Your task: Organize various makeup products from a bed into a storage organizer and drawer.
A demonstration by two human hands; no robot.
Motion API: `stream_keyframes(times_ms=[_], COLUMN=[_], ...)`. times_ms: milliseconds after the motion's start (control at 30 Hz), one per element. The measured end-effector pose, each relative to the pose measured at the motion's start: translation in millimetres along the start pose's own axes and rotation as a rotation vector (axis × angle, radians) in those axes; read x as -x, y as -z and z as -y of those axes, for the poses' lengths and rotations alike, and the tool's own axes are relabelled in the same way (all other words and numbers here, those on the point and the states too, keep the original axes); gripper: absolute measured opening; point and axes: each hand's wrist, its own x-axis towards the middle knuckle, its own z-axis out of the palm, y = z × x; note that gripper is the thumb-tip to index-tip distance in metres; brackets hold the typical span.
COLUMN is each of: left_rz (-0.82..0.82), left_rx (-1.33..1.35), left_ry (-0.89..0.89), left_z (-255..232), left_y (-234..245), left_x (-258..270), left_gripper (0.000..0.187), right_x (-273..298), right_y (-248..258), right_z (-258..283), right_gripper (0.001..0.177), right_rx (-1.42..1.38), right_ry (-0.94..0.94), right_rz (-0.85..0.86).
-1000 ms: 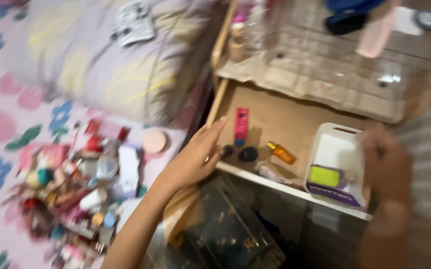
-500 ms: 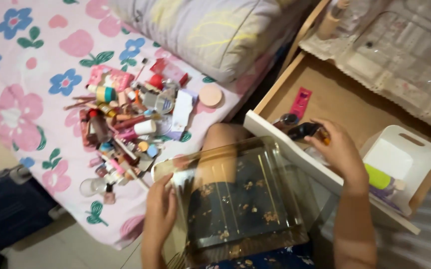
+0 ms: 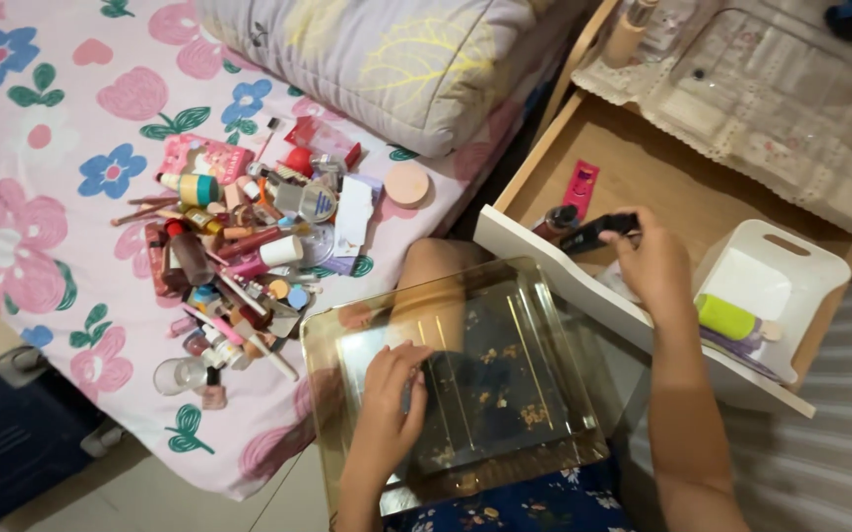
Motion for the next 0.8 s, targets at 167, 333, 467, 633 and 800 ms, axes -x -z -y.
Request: stream_keyframes(times_ms=[167,333,467,633,800], left_rz=[0.021,0.024,0.07,0.038,0.242], left_rx=[0.018,0.051,0.159,0.205,0.459], left_ry=[-0.05,-0.059,0.041,0.067,0.295], left_z=[-5,-11,-21,-37,-43], left_y=[-1,-5,-13,-27,-47], left_x=[-1,-2,-3,-8,-6], left_gripper=[0.033,0.033,0.031,0.044,0.061], right_x=[9,29,40,49,73], right_y=[45,89,96,68,30], right_z=[21,39,39,64,102], right_gripper=[0.033,0.029,0.021,0.029,0.033], right_rx=[-0.102,-0.354,-0.616,-0.762,-0.74], right_ry=[0.033,0.147,0.138,0.223,0.314], right_rz=[-0.156,-0.268,-0.203,0.269,0.766])
